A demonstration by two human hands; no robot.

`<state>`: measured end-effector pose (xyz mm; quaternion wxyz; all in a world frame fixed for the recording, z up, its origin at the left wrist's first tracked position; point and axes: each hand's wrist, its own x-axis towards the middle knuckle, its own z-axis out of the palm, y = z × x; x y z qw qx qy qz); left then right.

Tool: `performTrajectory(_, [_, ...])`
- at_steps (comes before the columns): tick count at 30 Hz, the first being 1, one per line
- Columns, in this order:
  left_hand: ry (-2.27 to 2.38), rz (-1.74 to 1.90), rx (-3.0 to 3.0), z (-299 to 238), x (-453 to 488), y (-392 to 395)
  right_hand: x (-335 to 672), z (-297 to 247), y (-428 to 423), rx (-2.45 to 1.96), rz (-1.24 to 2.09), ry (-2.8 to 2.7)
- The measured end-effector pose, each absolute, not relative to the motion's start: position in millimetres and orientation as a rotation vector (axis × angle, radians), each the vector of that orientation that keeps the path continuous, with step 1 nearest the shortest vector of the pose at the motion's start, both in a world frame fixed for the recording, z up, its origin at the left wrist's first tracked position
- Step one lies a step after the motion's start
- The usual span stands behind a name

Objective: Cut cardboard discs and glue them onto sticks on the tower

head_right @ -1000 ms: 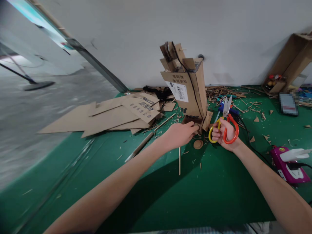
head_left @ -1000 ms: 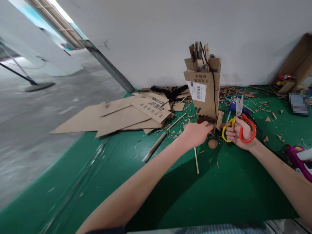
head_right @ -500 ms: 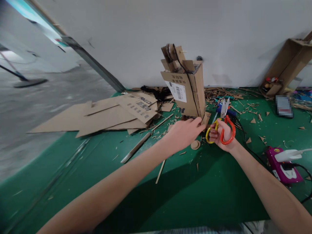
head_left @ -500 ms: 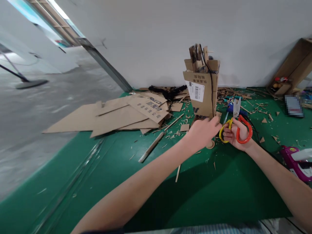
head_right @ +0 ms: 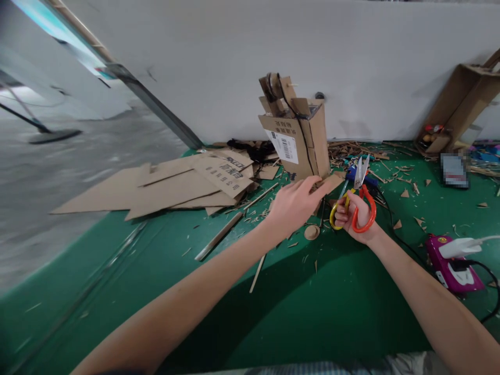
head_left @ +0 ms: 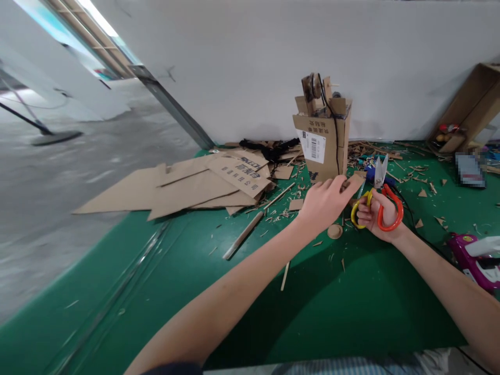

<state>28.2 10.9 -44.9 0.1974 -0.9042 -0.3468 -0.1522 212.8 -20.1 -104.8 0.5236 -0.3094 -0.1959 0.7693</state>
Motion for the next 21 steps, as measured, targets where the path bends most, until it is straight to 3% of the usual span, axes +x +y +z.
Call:
performTrajectory(5, [-1.02,-0.702,-2.626,-48.0,6.7,17.9,209.6,-104.4,-21.7,-0.745,1.792,-0.534])
performTrajectory(9, [-1.088,-1.212,-2.95,-63.7,4.3,15.9,202.6,-109.9,-20.4,-0.813,1.592,-0.536])
performTrajectory(11, [-1.136,-1.272,-3.185,-71.3,7.6,12.0,200.6,-113.6,-18.5,-0.83,1.49,-0.529])
performTrajectory(17, [-1.693,-1.641,-3.288,-81.4,18.5,4.7,201.5,-116.0,-16.0,-0.803,1.43,-0.573])
performTrajectory(21, [-2.011,-2.278,-3.01,-70.0,22.0,3.7,197.3,-115.2,-19.8,-0.795,1.422,-0.623])
